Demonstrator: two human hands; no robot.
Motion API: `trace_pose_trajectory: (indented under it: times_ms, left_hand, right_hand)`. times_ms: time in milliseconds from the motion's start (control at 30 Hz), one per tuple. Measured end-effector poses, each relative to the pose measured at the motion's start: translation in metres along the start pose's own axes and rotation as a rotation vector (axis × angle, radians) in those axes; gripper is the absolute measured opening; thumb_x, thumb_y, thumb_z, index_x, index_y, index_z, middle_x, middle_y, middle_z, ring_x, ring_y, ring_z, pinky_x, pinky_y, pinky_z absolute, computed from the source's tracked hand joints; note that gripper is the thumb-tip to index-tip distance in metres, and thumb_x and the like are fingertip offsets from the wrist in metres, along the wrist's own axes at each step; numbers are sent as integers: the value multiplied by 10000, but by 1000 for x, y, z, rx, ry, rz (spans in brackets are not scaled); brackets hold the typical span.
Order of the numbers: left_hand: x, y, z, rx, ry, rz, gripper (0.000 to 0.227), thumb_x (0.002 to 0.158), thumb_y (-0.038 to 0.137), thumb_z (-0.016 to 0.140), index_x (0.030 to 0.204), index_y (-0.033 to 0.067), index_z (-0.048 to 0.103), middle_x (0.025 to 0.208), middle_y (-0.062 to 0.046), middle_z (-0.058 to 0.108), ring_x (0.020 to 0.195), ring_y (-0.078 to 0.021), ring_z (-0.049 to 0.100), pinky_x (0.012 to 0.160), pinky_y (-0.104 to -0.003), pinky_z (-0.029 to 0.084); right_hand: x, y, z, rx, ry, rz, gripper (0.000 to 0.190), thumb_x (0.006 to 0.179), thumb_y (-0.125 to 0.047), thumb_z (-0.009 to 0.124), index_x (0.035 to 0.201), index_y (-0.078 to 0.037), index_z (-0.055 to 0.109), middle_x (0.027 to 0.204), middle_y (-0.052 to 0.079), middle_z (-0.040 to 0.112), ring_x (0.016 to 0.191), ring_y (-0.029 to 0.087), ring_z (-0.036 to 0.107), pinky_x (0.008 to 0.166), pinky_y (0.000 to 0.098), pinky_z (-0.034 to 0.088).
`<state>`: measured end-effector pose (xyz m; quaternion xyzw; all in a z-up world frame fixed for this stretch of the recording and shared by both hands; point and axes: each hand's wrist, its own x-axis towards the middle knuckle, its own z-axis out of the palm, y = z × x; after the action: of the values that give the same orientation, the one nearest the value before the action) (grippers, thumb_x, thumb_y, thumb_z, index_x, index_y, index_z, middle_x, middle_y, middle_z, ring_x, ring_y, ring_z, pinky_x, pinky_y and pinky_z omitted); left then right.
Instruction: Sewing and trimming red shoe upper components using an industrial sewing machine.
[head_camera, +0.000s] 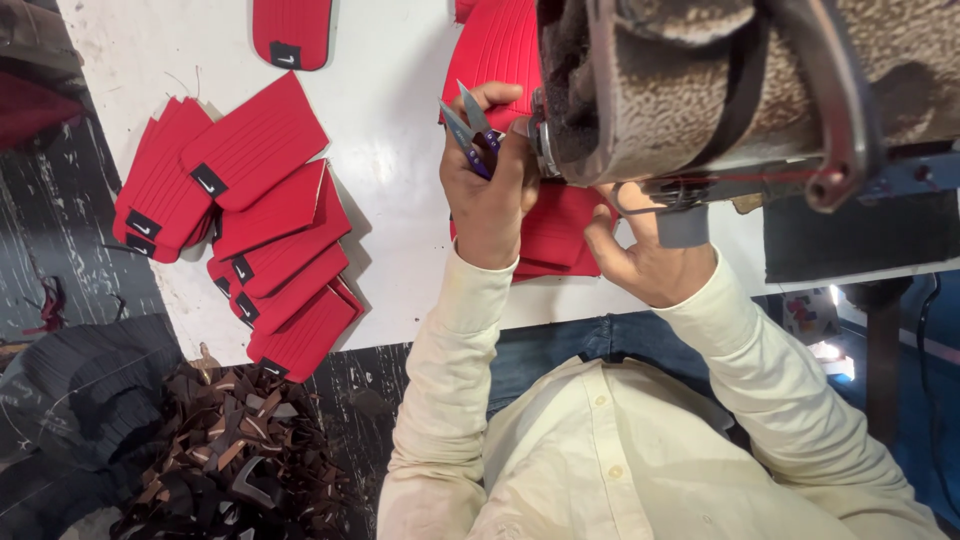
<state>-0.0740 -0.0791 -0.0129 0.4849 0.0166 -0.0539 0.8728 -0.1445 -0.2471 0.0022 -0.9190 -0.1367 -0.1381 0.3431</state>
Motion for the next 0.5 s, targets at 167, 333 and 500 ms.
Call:
trace_pose_trajectory:
  times_ms: [167,333,500]
  left_hand:
    - [5,4,-4,53,-50,-15,237,1071,79,623,1294,43,550,664,60,503,506,-28,394,459,-223,272]
    - [7,3,-6,118,-72,-15,210,1083,96,626,1278,53,560,670,56,520,507,-30,410,459,-227,284]
    - [11,4,-8,137,-94,-25,209,1089,99,620,1285,53,567,662,62,514,508,-27,412,458,-226,285]
  right_hand:
    - [-5,5,3,19,-4,13,324,823,-6,729,1140,19,668,956,126,648,880,305,654,789,415,516]
    - [-4,3,0,-105,28,-49,236,810,-25,781,992,-45,633,920,135,641,821,308,639,739,420,502]
    - [-10,9,2,4,33,-34,223,857,-9,742,1052,-19,635,949,123,640,836,290,641,751,397,510]
